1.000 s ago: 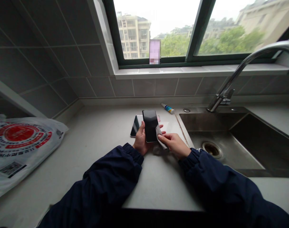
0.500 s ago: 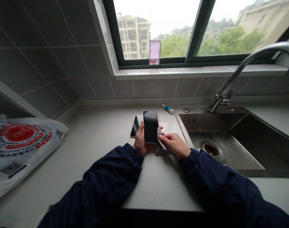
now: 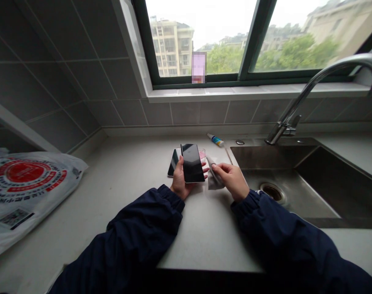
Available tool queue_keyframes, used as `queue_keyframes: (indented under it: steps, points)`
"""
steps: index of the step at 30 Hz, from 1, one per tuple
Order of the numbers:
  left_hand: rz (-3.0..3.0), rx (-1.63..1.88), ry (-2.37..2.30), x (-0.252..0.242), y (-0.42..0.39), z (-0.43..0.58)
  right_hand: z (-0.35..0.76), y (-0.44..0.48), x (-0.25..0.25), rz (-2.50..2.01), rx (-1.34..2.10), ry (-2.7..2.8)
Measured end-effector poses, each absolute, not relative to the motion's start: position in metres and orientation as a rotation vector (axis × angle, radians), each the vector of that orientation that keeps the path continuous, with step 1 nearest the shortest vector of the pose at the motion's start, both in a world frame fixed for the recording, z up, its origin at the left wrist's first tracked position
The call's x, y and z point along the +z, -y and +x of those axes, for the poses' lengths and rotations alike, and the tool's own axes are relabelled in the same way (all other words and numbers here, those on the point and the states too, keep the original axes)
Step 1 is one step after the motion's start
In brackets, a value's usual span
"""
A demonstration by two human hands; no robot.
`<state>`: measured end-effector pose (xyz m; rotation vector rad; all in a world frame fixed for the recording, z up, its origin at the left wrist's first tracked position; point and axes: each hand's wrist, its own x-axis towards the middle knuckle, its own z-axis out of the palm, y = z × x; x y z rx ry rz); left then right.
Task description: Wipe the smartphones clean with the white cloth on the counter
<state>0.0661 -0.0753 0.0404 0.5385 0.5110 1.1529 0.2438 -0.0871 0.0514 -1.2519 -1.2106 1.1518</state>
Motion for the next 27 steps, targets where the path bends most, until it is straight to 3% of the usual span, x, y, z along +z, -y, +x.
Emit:
queue_keyframes:
  steps: [7,11,17,21,27]
  points:
    - [0.617,0.930,-0.487,0.043,0.081,0.064,0.256,0.074,0.048,-1.182,1.075,0.934]
    - [0.678,0.803,-0.414,0.042,0.083,0.064,0.260,0.072,0.050,-1.098,0.828,0.901]
    - [0.757,0.733,-0.288,0.038,0.084,0.067,0.254,0.083,0.049,-1.048,0.299,1.631]
    - [0.655,0.858,-0.326,0.039,0.085,0.073,0.247,0.085,0.034,-1.083,0.355,2.071]
    - [0.564,0.822,-0.330,0.037,0.083,0.074,0.246,0.089,0.034,-1.107,0.250,2.085]
